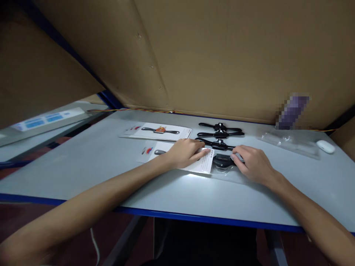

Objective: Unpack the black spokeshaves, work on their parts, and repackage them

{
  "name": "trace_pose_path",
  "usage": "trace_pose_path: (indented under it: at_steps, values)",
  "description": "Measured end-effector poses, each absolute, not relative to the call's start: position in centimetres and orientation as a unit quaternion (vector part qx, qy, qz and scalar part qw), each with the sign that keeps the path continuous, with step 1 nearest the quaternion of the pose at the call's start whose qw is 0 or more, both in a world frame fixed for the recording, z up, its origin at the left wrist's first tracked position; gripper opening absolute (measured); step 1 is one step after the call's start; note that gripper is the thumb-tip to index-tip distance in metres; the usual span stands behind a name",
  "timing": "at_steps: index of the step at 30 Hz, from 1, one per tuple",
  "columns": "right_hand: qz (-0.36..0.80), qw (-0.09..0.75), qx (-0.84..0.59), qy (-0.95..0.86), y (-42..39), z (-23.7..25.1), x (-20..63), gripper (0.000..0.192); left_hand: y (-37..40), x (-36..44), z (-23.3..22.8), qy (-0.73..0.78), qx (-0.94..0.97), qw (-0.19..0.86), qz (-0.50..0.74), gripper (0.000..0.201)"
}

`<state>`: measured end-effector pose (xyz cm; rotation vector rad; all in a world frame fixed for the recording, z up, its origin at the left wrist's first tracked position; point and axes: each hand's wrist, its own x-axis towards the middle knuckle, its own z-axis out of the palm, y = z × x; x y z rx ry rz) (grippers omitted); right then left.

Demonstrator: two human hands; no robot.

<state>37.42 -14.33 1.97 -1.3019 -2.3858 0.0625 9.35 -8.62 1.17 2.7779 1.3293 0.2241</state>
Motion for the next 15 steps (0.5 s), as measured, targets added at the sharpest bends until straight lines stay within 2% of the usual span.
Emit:
trace_pose_path:
  at_steps: [7, 15]
  values:
    - [0.006, 0.235, -0.468, -0.852, -14.5, 1.7, 37.0, 0.026, -9.0, 9.7, 1.0, 0.392, 0.912, 0.011, 0.120, 0.058]
    - [0.003, 0.318, -0.442, -0.839, -15.0, 1.2, 34.7, 0.028, -9.9, 11.1, 0.4, 0.330, 0.922, -0.101, 0.178, 0.056]
